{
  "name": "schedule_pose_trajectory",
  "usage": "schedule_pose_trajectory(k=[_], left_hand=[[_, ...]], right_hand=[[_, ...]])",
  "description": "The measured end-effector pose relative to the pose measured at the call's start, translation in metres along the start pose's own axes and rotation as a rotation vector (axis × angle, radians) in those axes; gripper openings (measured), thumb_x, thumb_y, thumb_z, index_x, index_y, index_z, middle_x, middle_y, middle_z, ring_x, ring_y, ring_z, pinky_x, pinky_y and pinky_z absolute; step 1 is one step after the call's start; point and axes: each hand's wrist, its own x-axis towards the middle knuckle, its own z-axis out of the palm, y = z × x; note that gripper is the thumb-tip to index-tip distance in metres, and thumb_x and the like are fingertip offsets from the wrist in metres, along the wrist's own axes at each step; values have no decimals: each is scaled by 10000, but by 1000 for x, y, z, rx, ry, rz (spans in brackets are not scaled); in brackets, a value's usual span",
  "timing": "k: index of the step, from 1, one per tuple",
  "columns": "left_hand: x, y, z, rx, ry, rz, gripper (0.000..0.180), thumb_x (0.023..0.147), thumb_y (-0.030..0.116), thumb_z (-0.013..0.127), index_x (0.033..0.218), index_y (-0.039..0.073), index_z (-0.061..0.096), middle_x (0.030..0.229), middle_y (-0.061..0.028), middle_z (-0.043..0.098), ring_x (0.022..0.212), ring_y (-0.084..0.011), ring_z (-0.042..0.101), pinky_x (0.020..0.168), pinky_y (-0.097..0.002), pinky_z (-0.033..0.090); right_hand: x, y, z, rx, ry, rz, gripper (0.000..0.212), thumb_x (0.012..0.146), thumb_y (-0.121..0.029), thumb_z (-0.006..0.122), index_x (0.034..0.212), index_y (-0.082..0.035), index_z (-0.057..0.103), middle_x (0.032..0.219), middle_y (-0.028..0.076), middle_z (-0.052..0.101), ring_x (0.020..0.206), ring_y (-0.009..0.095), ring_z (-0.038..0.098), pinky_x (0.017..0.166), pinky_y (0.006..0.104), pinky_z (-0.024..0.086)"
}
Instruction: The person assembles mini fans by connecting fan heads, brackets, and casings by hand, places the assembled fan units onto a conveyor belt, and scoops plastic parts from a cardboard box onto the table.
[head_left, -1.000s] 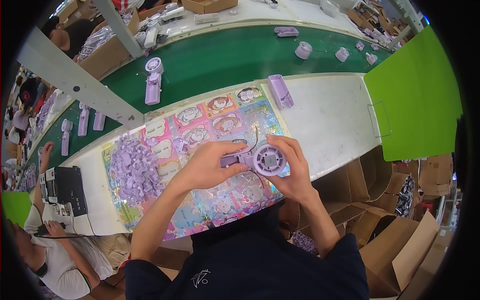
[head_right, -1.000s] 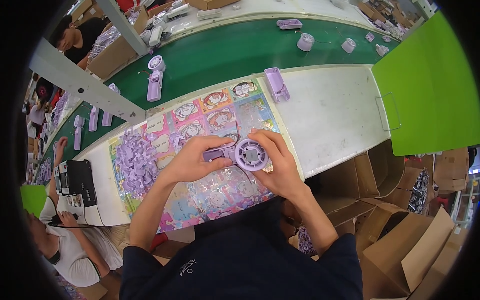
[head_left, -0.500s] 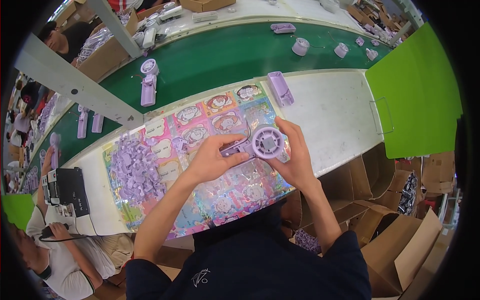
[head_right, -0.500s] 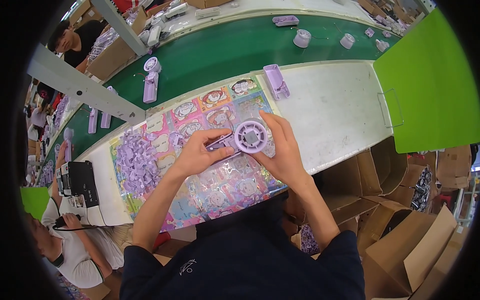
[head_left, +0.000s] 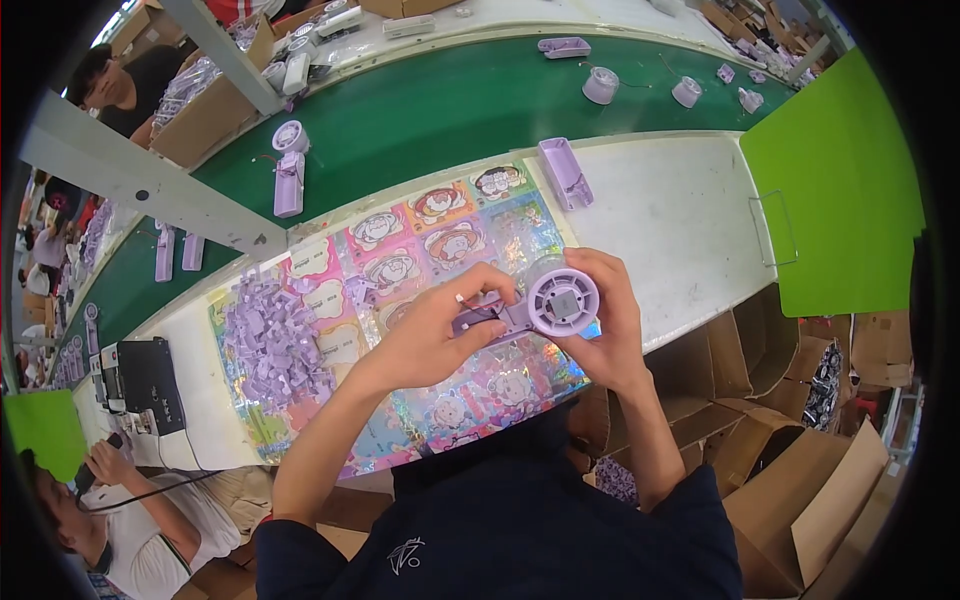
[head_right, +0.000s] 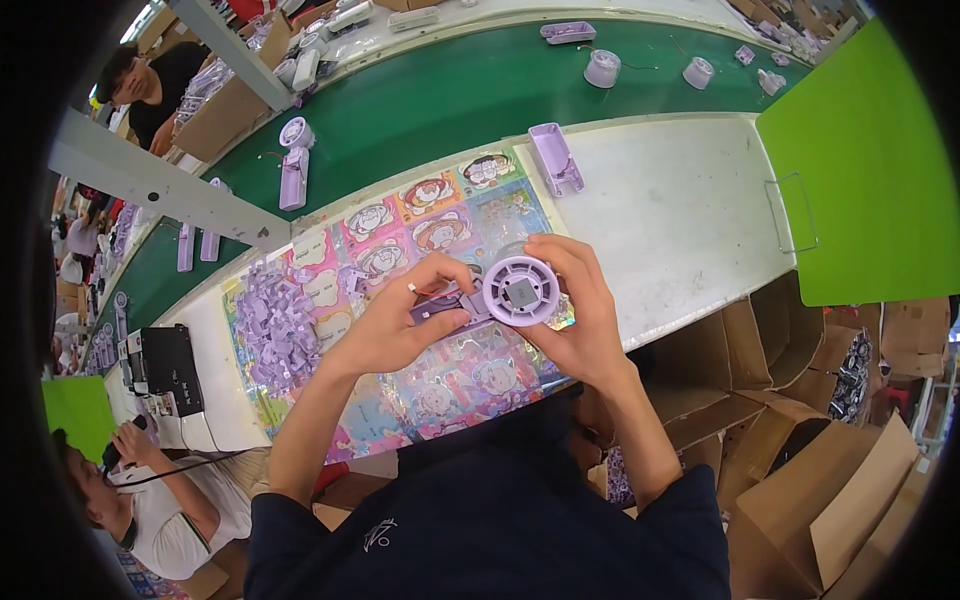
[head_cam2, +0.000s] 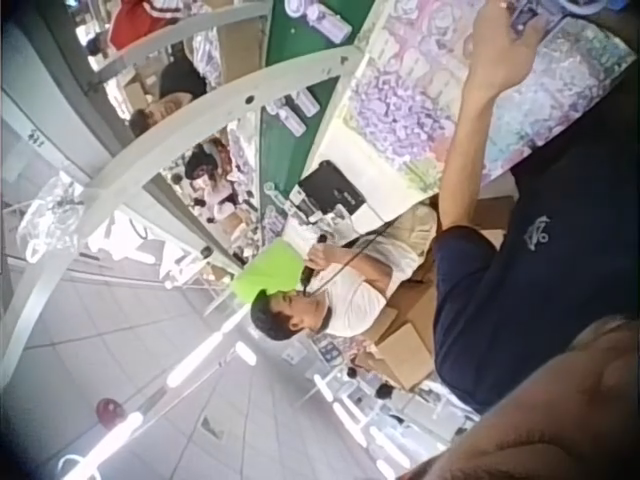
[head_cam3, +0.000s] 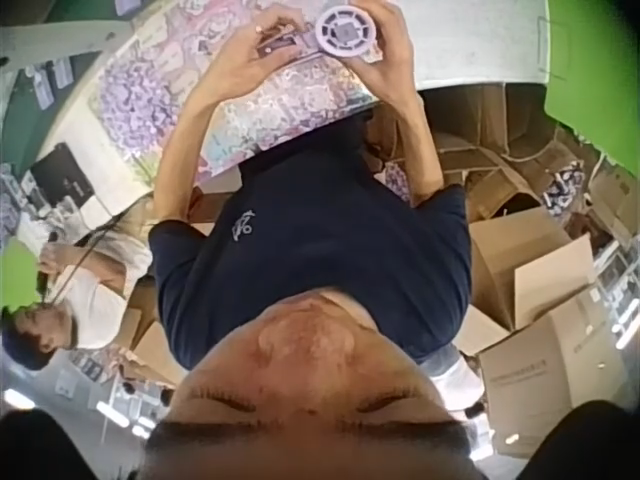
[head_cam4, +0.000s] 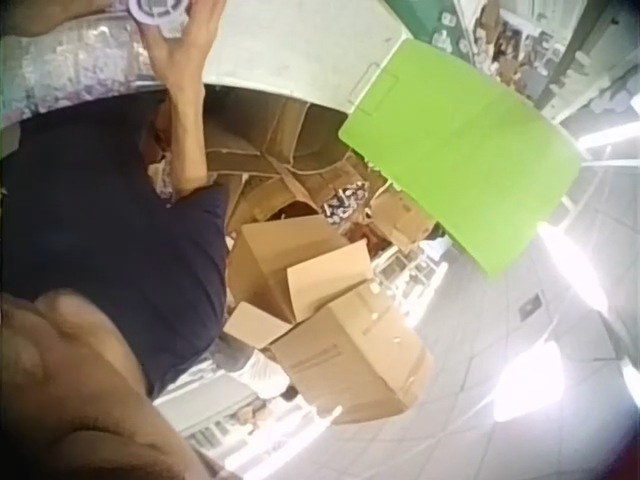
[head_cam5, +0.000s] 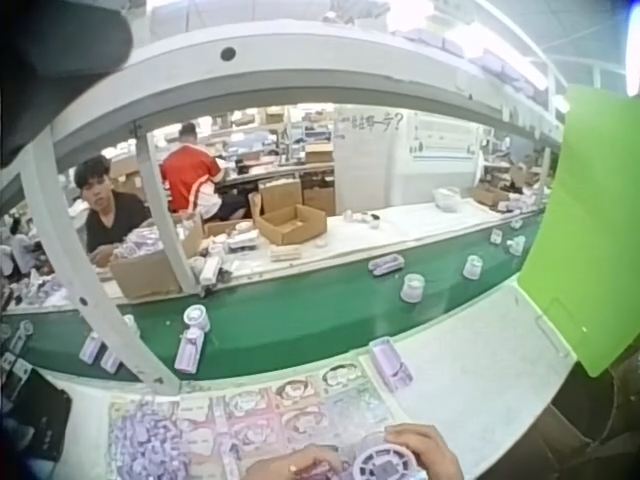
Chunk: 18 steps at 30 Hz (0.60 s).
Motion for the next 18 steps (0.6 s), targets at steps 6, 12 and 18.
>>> schedule_pose_trajectory(k=[6, 12, 18], left_hand=[[-6, -7, 5, -50, 68, -7, 211, 917, 19, 676, 1069, 65, 538, 1050, -36, 589, 1049, -142, 587, 970, -323, 461], [-3, 10, 5, -151, 128, -159, 242, 911, 30, 687, 1116, 58, 561, 1095, -58, 636, 1035, -155, 610, 960, -326, 469], [-7, 16, 5, 22, 104, 76, 267, 916, 36, 676, 1172, 35, 602, 1122, -56, 665, 1043, -196, 640, 907, -341, 508]], right_hand=[[-1, -5, -2, -67, -7, -42, 677, 704, -30, 867, 1313, -48, 573, 1350, 171, 530, 1183, 303, 611, 926, 363, 552], [-3, -10, 2, -14, 24, -21, 693, 695, -47, 877, 1320, -54, 576, 1341, 168, 540, 1193, 310, 605, 911, 359, 557], [-1, -15, -4, -73, 29, -80, 695, 691, -51, 882, 1317, -48, 580, 1333, 176, 543, 1181, 307, 612, 901, 360, 559]])
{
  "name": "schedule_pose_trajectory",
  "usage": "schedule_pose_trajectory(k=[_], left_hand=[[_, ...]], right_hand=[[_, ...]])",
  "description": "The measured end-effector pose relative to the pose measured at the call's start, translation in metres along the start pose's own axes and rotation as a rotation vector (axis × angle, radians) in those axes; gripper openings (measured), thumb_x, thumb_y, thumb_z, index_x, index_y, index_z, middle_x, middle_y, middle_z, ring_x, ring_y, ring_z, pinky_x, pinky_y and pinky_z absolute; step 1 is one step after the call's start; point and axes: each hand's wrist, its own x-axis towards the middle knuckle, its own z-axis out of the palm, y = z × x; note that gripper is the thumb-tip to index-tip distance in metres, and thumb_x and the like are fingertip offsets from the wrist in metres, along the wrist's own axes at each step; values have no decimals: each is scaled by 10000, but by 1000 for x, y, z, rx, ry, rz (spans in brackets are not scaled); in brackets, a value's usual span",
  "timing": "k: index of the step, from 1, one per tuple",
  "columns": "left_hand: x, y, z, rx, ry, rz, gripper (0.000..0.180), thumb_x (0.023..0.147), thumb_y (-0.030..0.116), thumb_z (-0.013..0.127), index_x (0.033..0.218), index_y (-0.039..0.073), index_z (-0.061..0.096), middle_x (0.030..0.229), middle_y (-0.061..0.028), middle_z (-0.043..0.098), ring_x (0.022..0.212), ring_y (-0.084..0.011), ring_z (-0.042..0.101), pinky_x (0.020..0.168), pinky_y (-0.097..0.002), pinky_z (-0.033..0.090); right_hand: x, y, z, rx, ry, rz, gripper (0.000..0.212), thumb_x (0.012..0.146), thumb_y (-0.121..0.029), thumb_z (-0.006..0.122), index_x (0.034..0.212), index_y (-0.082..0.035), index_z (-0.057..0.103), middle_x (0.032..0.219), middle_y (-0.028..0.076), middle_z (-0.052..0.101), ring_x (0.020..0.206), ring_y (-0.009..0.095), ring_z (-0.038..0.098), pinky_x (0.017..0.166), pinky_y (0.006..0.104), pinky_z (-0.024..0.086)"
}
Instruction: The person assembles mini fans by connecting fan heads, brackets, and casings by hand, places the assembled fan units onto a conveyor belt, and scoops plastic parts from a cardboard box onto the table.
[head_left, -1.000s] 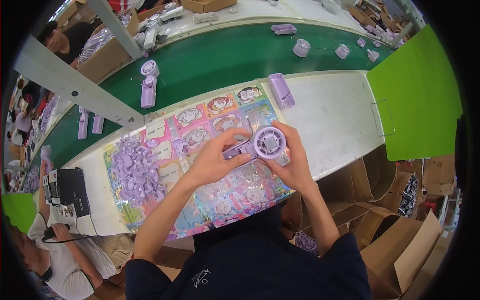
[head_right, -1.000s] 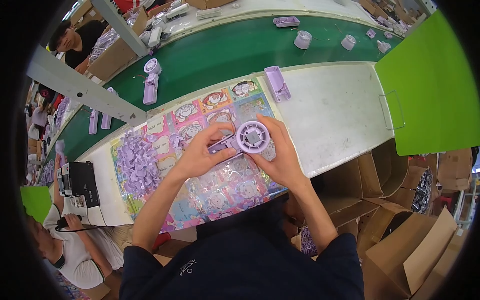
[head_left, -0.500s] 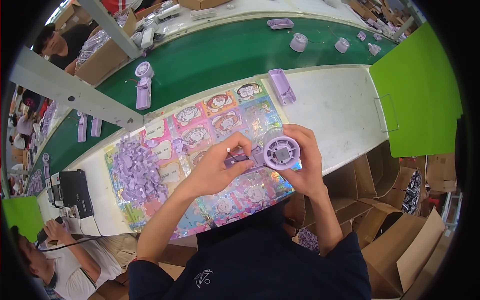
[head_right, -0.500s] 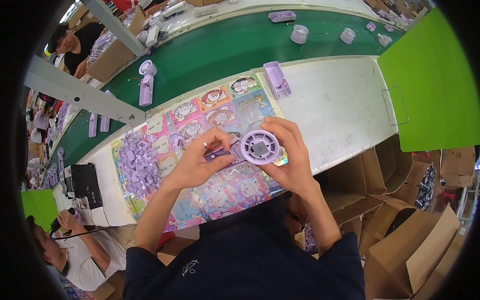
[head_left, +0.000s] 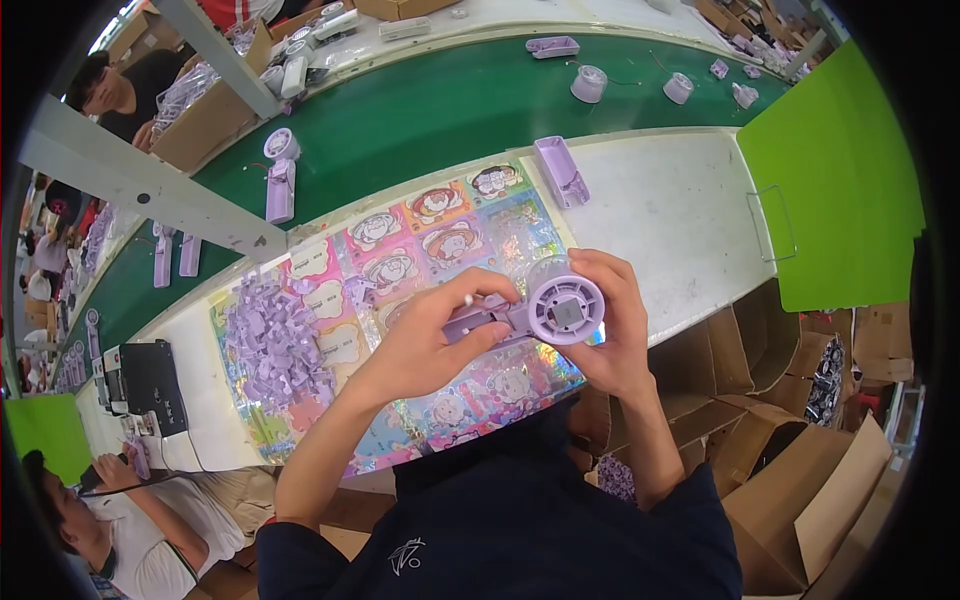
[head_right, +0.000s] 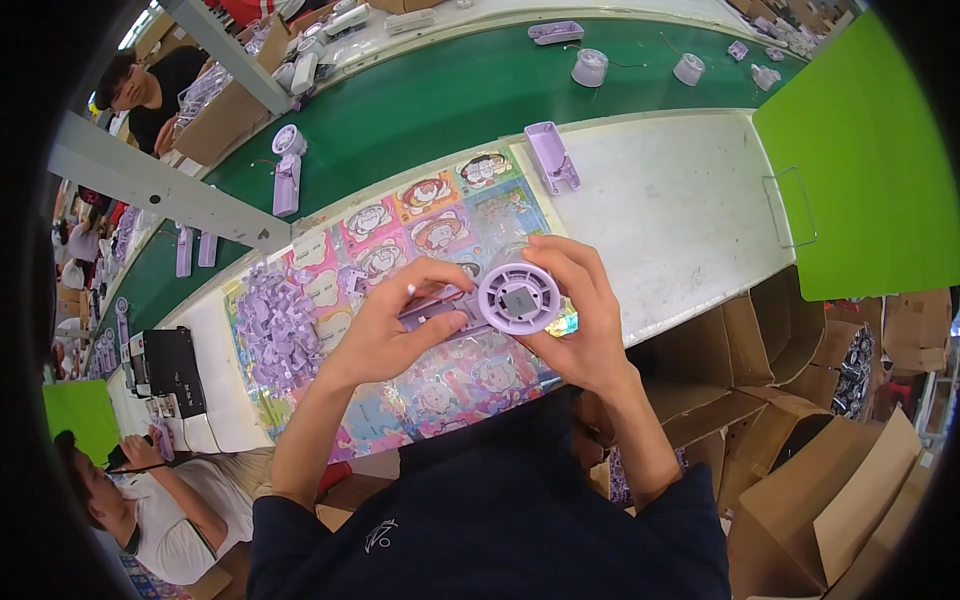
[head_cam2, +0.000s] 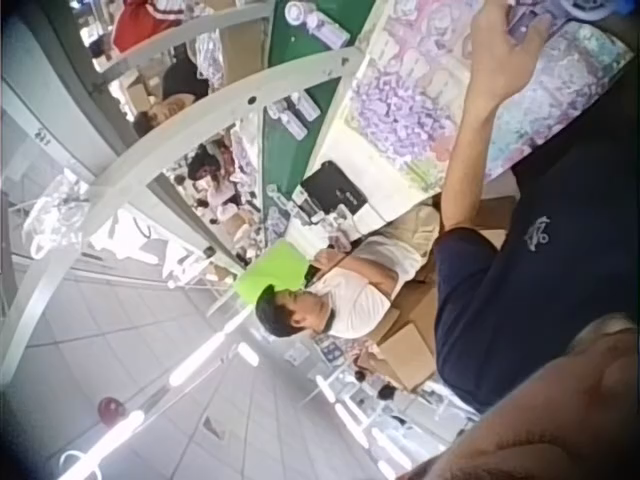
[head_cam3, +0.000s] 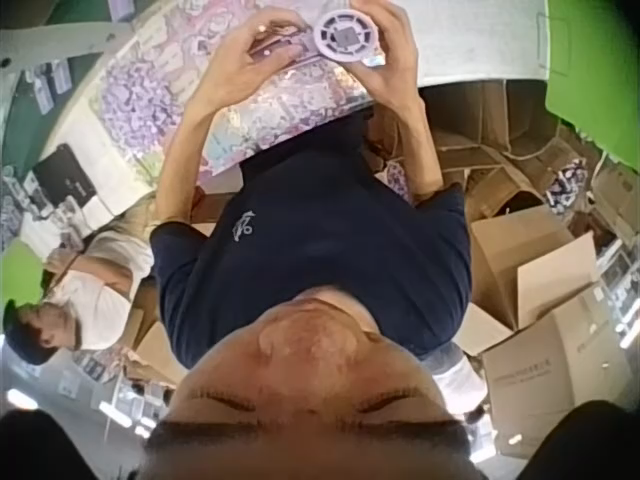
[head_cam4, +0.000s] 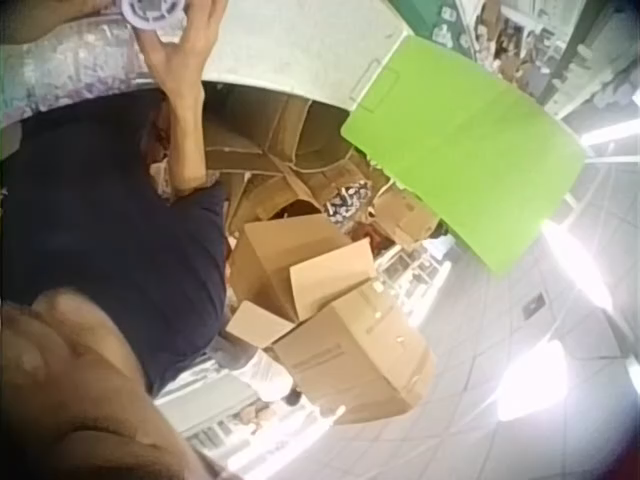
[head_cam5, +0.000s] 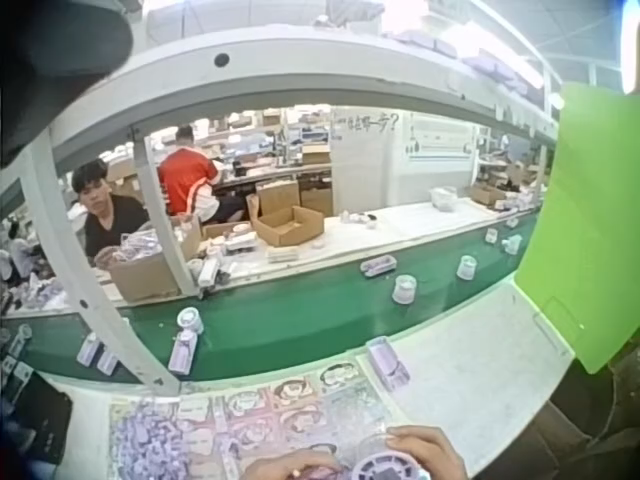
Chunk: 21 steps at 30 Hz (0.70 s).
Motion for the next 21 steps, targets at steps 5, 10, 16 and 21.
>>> schedule_pose_trajectory(k=[5, 10, 16, 21], left_hand=[[-6, -9, 4, -45, 106, 31, 223, 927, 25, 677, 1141, 28, 617, 1105, -93, 694, 999, -190, 668, 918, -324, 516], [-7, -11, 1, -104, 84, 39, 154, 961, 119, 693, 1025, 12, 604, 1203, -162, 694, 1086, -189, 657, 933, -340, 519], [-8, -11, 1, -131, 98, 32, 196, 924, 63, 711, 1070, 19, 587, 1207, -152, 690, 1104, -197, 653, 964, -351, 505], [-7, -3, 3, -37, 133, -66, 437, 854, 36, 766, 1246, 29, 573, 1200, -124, 695, 1066, -184, 666, 943, -338, 512]], right_hand=[[-1, -3, -4, -33, -49, -35, 755, 709, -42, 884, 1364, -36, 508, 1377, 192, 483, 1225, 269, 570, 976, 354, 512], [-3, -3, -1, 56, -28, 30, 769, 700, -47, 890, 1368, -32, 510, 1370, 193, 492, 1227, 271, 566, 992, 361, 497], [-1, -6, 2, -4, -5, -4, 745, 679, -30, 881, 1345, -31, 548, 1351, 192, 524, 1207, 297, 590, 962, 361, 524], [0, -11, 3, -52, 14, 9, 723, 639, -6, 874, 1309, -55, 606, 1317, 182, 569, 1188, 339, 605, 945, 376, 543]])
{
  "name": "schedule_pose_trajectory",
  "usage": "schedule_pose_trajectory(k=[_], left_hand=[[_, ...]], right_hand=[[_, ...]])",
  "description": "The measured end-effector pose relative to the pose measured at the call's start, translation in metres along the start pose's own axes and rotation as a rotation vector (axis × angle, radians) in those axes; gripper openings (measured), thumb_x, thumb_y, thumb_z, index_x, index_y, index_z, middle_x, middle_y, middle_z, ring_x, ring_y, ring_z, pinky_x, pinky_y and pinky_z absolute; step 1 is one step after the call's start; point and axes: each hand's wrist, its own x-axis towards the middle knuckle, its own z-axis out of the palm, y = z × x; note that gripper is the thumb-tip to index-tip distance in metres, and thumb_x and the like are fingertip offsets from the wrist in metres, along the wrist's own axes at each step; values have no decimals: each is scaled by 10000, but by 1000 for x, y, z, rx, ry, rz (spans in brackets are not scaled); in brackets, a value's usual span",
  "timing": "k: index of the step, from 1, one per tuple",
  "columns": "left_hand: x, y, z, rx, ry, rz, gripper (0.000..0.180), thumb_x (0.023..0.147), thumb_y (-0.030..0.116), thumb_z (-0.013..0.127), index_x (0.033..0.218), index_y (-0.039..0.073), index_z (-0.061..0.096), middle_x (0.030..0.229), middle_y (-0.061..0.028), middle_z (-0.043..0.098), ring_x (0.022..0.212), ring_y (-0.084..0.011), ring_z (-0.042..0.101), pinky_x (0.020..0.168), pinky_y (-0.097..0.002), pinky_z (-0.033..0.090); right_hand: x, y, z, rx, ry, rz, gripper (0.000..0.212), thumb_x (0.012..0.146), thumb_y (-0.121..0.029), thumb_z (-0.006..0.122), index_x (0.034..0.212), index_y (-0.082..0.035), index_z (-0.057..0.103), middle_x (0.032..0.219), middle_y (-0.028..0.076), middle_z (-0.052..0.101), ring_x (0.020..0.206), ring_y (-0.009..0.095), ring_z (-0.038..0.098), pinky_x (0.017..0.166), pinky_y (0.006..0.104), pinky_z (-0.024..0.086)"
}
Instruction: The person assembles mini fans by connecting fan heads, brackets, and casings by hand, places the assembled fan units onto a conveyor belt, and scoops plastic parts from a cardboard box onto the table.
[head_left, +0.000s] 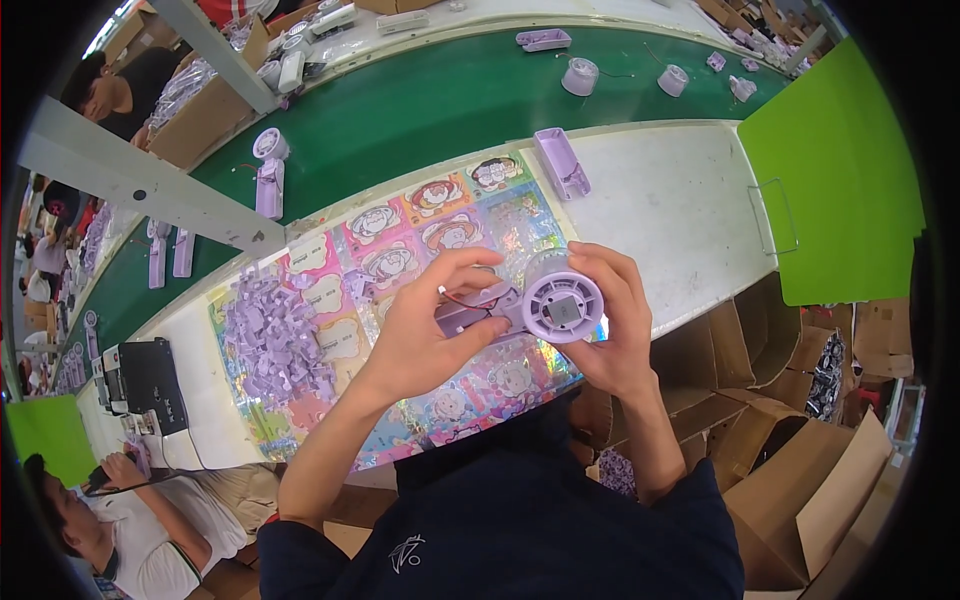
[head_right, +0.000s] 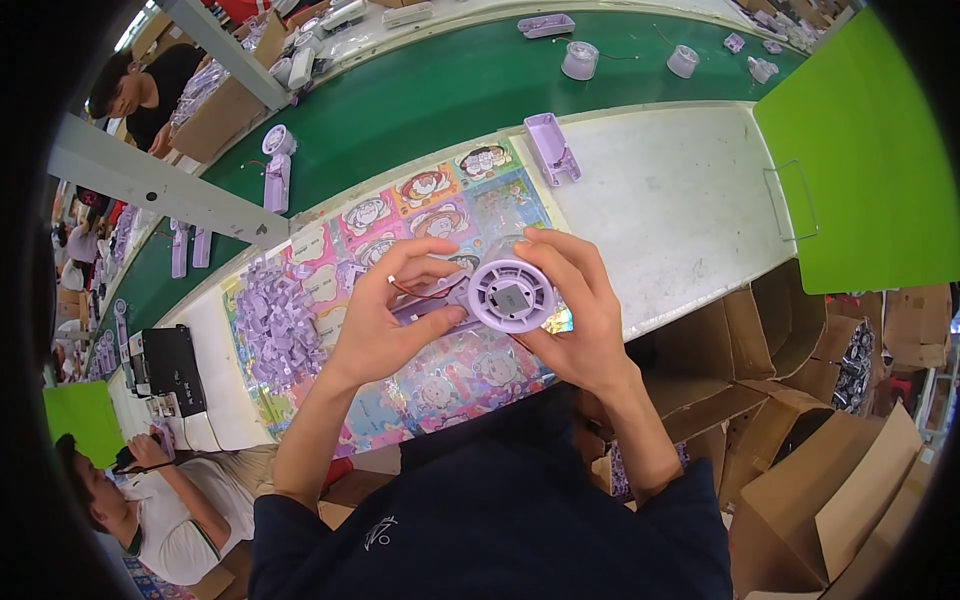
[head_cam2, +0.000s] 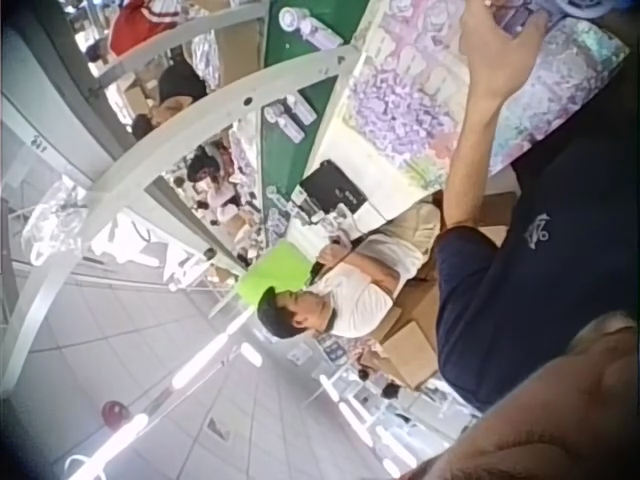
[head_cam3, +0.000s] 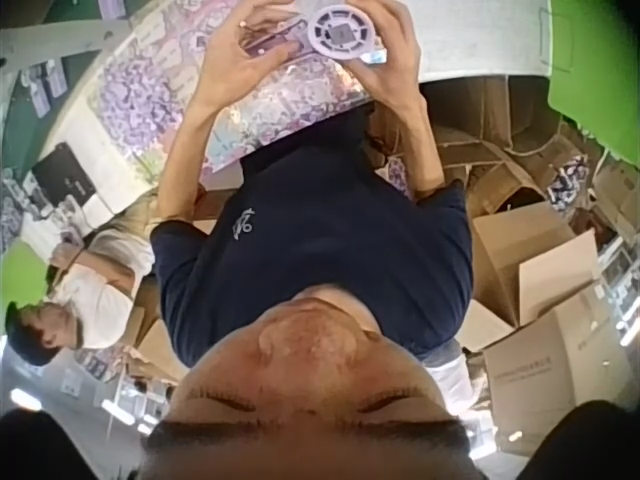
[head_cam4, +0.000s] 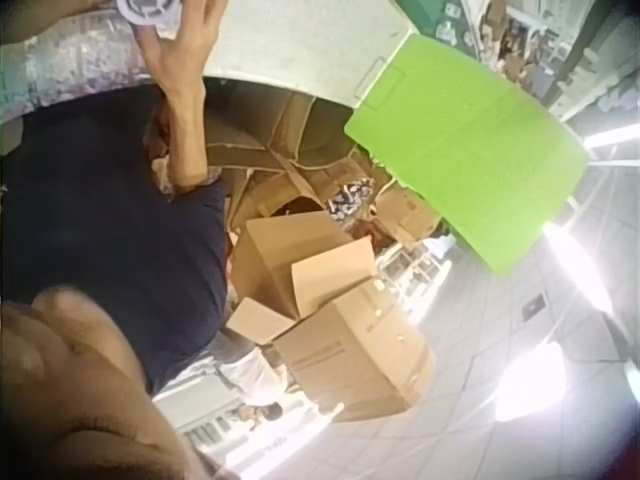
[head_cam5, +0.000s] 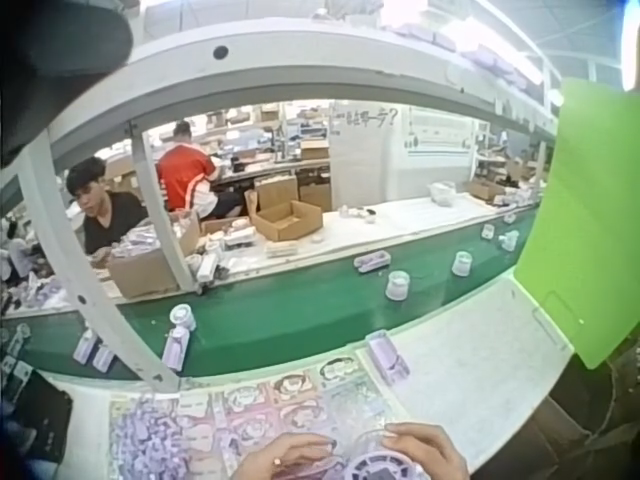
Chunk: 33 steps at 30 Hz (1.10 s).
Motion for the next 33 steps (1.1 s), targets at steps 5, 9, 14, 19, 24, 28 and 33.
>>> schedule_pose_trajectory(k=[5, 9, 14, 19, 24, 28, 33], left_hand=[[5, -4, -5, 93, -155, -110, 435, 877, 99, 751, 1279, -9, 622, 1091, -172, 722, 964, -232, 708, 866, -341, 545], [0, -5, -2, 101, -127, -88, 379, 894, 129, 741, 1220, -41, 652, 1067, -198, 723, 960, -257, 714, 857, -339, 550], [-6, -12, 2, 68, -26, -90, 457, 895, 119, 744, 1291, -69, 612, 1109, -205, 725, 1000, -224, 705, 876, -329, 544], [1, -32, -6, 33, 13, -91, 456, 893, 101, 745, 1297, -64, 613, 1130, -199, 724, 1052, -224, 691, 922, -332, 530], [37, -41, -42, 256, 228, 10, 423, 880, 80, 728, 1284, -6, 632, 1152, -195, 714, 1059, -206, 681, 919, -343, 530], [97, -63, -113, 203, 394, -71, 365, 889, 98, 720, 1224, -19, 634, 1018, -141, 737, 878, -149, 666, 784, -309, 525], [155, -94, -155, 275, 461, -413, 356, 890, 119, 741, 1199, -31, 649, 991, -96, 727, 841, -145, 664, 715, -294, 519]], right_hand=[[3, -7, -4, -92, -43, -76, 695, 631, 16, 874, 1281, -55, 640, 1338, 174, 553, 1187, 337, 613, 947, 391, 549], [5, -11, -5, -92, -50, -69, 691, 637, 30, 869, 1285, -53, 642, 1345, 171, 547, 1162, 330, 630, 933, 385, 557], [11, -12, -4, -109, -97, -107, 695, 649, 27, 869, 1300, -70, 647, 1351, 161, 543, 1117, 309, 655, 898, 371, 573], [31, 8, 6, -67, -154, -101, 665, 690, 18, 855, 1313, -70, 638, 1377, 148, 528, 1168, 301, 629, 903, 372, 573], [26, 50, 62, 151, -61, 253, 723, 785, -30, 791, 1430, -46, 465, 1326, 177, 538, 1119, 305, 618, 926, 399, 538], [26, 44, 119, -51, -298, -113, 624, 772, -138, 800, 1331, -54, 535, 1241, 185, 547, 1134, 384, 565, 941, 442, 494], [56, 61, 191, -75, -520, -387, 445, 758, -157, 767, 1166, -71, 613, 1182, 169, 555, 1107, 344, 575, 919, 434, 488]])
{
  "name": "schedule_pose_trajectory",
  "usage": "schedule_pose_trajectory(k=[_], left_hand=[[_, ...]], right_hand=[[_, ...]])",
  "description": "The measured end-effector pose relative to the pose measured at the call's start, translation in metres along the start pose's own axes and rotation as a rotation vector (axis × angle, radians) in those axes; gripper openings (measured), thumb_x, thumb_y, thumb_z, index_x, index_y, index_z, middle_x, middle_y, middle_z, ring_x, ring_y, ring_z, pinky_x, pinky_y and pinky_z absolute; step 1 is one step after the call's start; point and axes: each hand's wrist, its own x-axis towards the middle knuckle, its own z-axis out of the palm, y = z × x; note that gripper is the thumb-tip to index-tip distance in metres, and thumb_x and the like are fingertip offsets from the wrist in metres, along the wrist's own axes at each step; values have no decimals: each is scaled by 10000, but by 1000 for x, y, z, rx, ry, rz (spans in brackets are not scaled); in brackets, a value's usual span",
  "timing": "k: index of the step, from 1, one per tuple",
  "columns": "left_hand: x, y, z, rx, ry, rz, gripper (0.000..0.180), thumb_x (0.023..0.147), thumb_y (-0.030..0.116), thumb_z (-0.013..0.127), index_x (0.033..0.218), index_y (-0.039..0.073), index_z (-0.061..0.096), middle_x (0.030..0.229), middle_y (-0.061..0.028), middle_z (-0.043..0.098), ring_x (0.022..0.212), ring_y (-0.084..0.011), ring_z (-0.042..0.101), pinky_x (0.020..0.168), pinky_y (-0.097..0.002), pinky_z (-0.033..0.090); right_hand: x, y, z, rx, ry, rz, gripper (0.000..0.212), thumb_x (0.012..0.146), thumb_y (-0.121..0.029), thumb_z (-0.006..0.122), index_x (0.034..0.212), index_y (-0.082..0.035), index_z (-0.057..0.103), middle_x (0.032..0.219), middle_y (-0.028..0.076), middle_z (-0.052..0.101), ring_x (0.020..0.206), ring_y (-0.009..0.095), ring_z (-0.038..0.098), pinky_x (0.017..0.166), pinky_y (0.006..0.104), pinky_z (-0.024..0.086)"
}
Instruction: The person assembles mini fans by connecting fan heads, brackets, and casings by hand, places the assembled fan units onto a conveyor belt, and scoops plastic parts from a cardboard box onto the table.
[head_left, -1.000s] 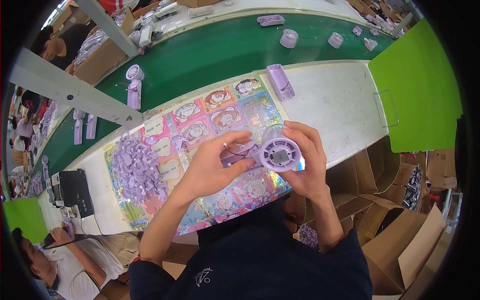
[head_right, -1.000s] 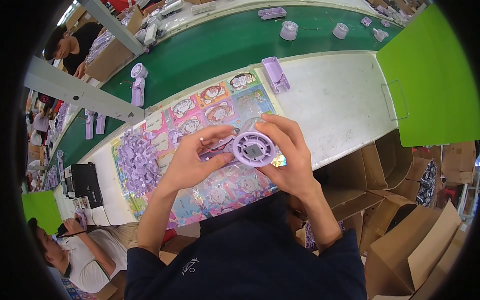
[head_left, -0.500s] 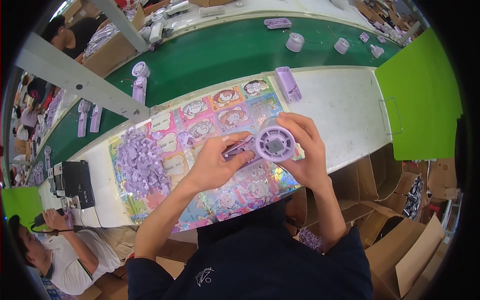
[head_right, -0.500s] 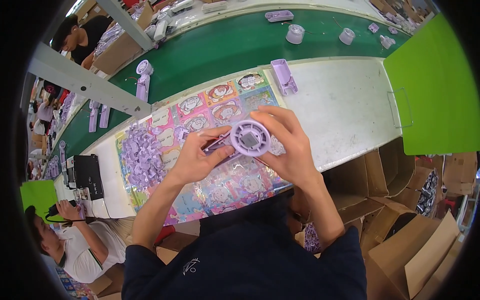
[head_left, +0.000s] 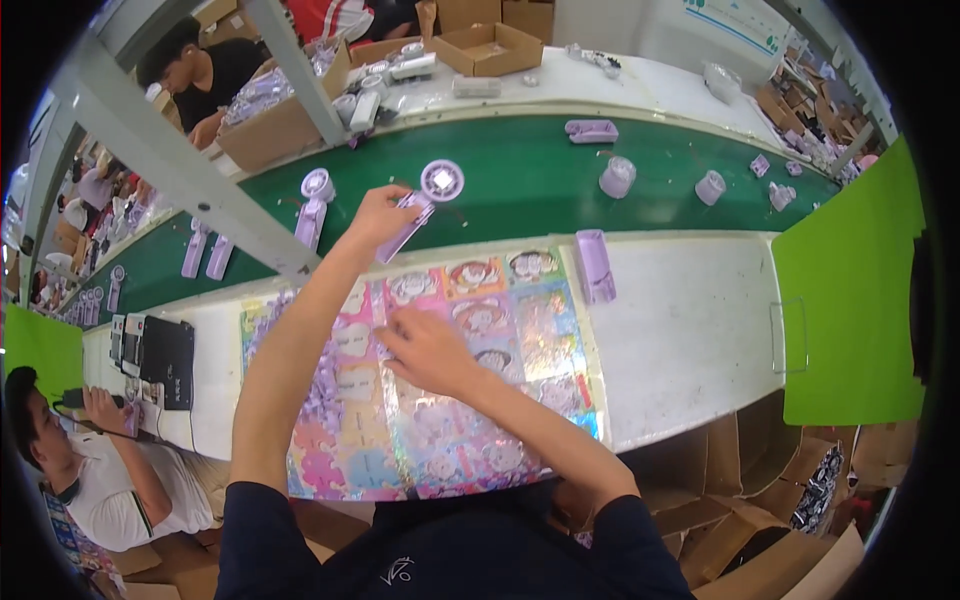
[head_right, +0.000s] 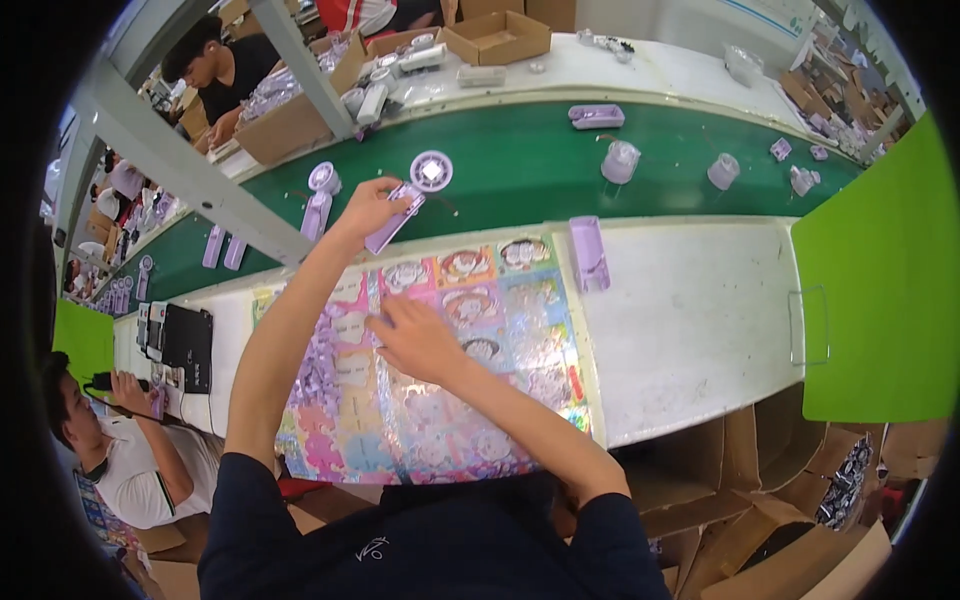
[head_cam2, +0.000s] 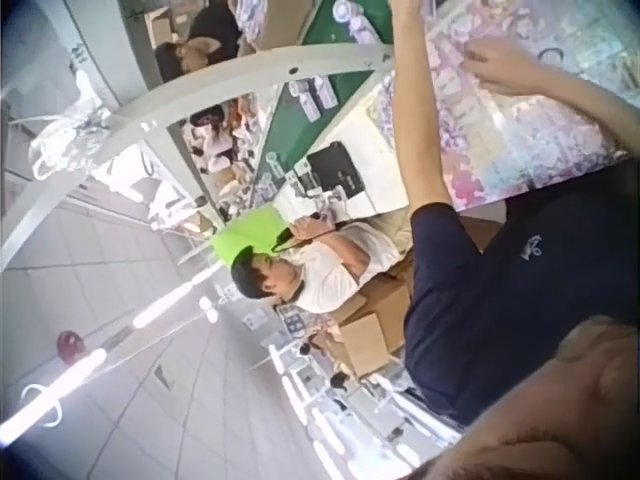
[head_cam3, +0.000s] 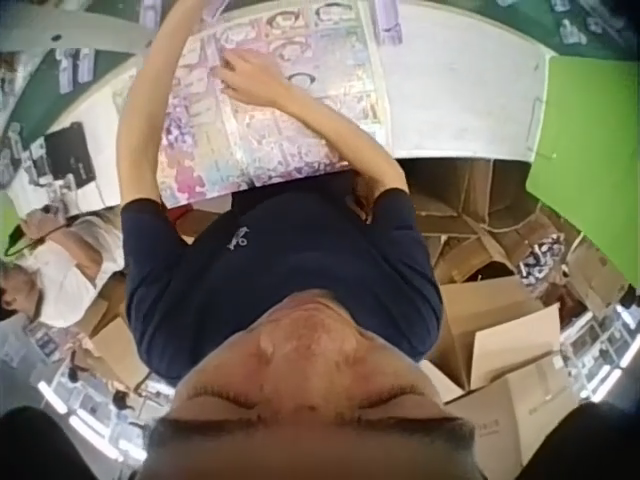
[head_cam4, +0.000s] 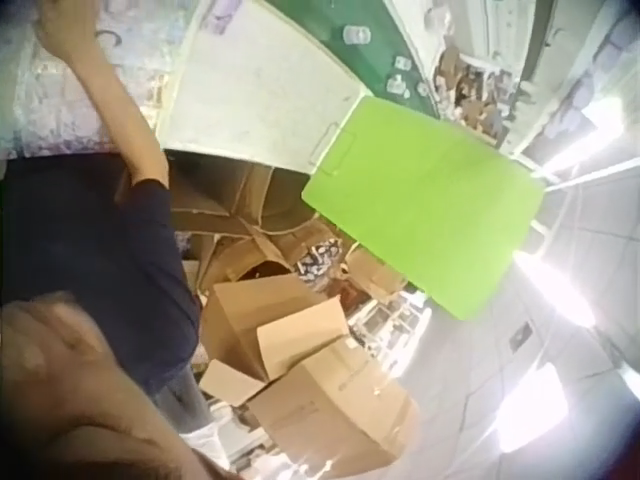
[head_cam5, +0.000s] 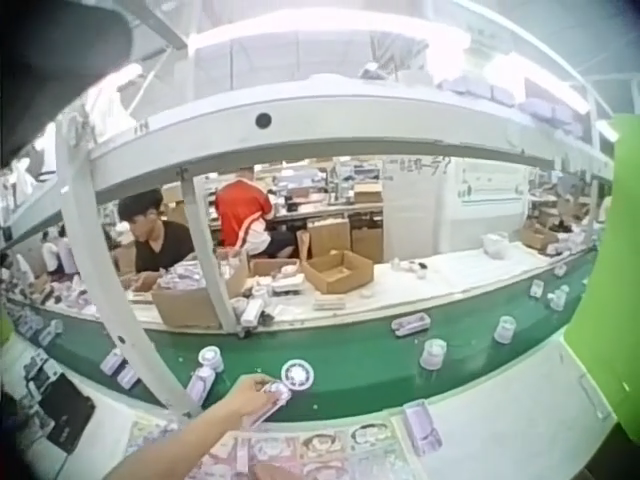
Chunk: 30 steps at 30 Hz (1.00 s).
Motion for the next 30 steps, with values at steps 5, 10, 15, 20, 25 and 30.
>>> schedule_pose_trajectory(k=[5, 10, 15, 20, 25, 30], left_hand=[[51, -54, 10, -39, 207, -117, 282, 883, 179, 739, 1053, -45, 716, 914, -84, 719, 791, -156, 648, 684, -325, 502], [66, -65, 27, 118, 430, -83, 270, 876, 188, 731, 1038, -26, 757, 832, -72, 715, 711, -123, 613, 651, -310, 466], [63, -58, 5, -18, 341, -140, 324, 887, 258, 759, 1047, -23, 761, 839, -8, 687, 715, -81, 577, 645, -262, 439], [60, -66, -18, -69, 274, -128, 353, 939, 318, 720, 1113, 11, 735, 908, 7, 679, 814, -78, 586, 733, -257, 455], [66, -34, -30, -79, 512, -60, 404, 926, 250, 744, 1243, 16, 655, 1061, -56, 673, 1030, -152, 608, 900, -296, 465], [90, 42, 39, 347, 688, 666, 235, 831, -20, 688, 1053, 57, 686, 1017, -105, 645, 993, -262, 635, 905, -350, 500]], right_hand=[[6, 24, 26, 142, 83, -90, 340, 772, -111, 728, 1097, -70, 640, 1095, 144, 552, 985, 348, 590, 847, 449, 509], [7, 21, 13, 239, 8, -24, 339, 769, -76, 701, 1103, -52, 645, 1025, 140, 562, 970, 337, 595, 863, 439, 506], [13, 18, 7, 119, -56, -35, 204, 796, -89, 618, 991, -43, 660, 1041, 119, 586, 1093, 289, 575, 947, 392, 473], [15, 23, 3, 183, -58, -92, 160, 820, -107, 607, 963, -57, 658, 1048, 114, 600, 1113, 288, 570, 952, 393, 476], [13, 31, 3, 286, -45, -50, 214, 798, -87, 614, 1008, -54, 638, 1039, 115, 591, 1070, 293, 584, 922, 402, 492], [12, 43, -9, 301, -20, 9, 245, 784, -87, 619, 1028, -58, 626, 1023, 111, 585, 1048, 285, 591, 906, 393, 492]])
